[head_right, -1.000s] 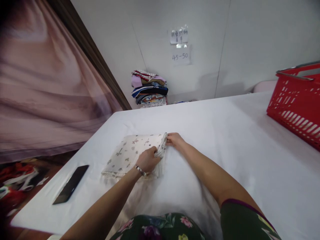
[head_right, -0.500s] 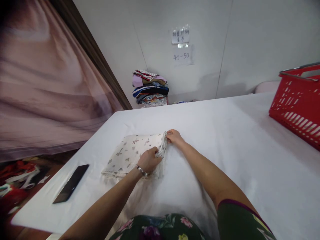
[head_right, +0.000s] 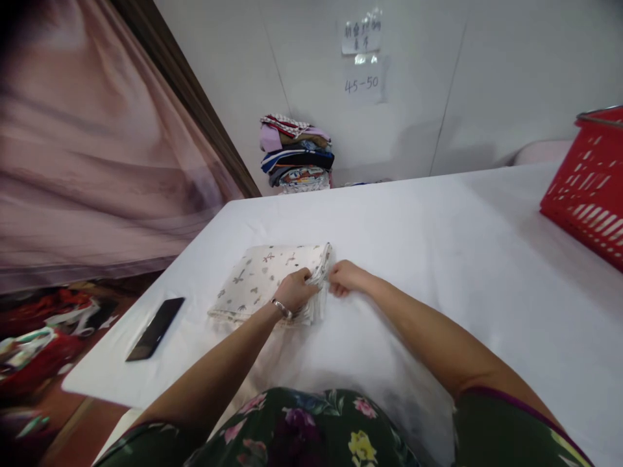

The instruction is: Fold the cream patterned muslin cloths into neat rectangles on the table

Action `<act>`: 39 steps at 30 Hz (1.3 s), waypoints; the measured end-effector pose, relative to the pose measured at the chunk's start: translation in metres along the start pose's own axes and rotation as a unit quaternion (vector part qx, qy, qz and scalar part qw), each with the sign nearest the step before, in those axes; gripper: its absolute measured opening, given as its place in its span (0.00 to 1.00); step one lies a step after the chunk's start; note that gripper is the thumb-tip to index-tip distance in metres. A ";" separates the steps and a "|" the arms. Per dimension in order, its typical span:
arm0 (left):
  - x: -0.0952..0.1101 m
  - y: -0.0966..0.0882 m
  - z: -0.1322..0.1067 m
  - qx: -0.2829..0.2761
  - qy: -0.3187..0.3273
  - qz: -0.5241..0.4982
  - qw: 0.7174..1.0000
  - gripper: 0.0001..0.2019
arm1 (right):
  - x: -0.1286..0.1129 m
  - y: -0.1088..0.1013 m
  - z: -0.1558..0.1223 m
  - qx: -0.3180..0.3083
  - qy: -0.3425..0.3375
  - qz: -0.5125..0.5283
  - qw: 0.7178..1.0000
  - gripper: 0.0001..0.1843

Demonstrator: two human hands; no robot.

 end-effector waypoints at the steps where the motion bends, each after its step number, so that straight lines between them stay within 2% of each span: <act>1: 0.001 -0.001 0.000 0.001 -0.001 0.000 1.000 0.10 | 0.004 0.007 -0.010 -0.041 0.014 -0.019 0.999 0.06; 3: 0.001 -0.003 0.000 0.004 0.000 0.004 1.000 0.10 | 0.009 0.020 -0.029 -0.107 0.033 -0.053 0.992 0.09; 5: 0.002 -0.004 0.000 0.008 0.004 0.008 1.000 0.10 | 0.010 0.030 -0.042 -0.126 0.031 -0.073 0.989 0.09; 10: 0.004 -0.010 -0.001 0.019 0.022 0.022 0.999 0.11 | 0.009 0.044 -0.053 -0.090 0.018 -0.085 0.992 0.08; 15: 0.009 -0.016 -0.004 0.028 0.033 0.032 0.999 0.13 | 0.022 0.052 -0.060 -0.101 0.061 0.030 0.993 0.04; 21: 0.012 -0.004 -0.004 0.005 0.027 0.031 0.999 0.16 | 0.025 0.051 -0.068 -0.070 0.068 0.056 0.994 0.04; 26: 0.006 -0.004 -0.009 0.010 0.028 -0.044 0.999 0.14 | 0.023 0.052 -0.079 -0.095 0.075 0.093 0.988 0.02; 30: -0.003 -0.008 -0.021 0.018 0.061 -0.149 0.987 0.17 | 0.028 0.054 -0.086 -0.124 0.080 0.118 0.982 0.13; 34: -0.014 -0.008 -0.035 0.031 0.063 -0.222 0.973 0.18 | 0.031 0.058 -0.086 -0.095 0.061 0.097 0.989 0.18; 36: -0.018 -0.005 -0.041 0.040 0.079 -0.229 0.969 0.19 | 0.031 0.061 -0.087 -0.081 0.053 0.089 0.991 0.20; 39: -0.022 0.000 -0.051 0.077 0.145 -0.193 0.967 0.21 | 0.030 0.065 -0.090 -0.081 0.050 0.101 0.990 0.22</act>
Point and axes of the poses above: each hand's wrist, its own z-axis towards the middle knuckle, its own y-axis out of the palm, x = y × z, the point moved 3 cm from there along z, towards the middle knuckle, and after that the axes turned 9 degrees about x, right-handed, at the moved point
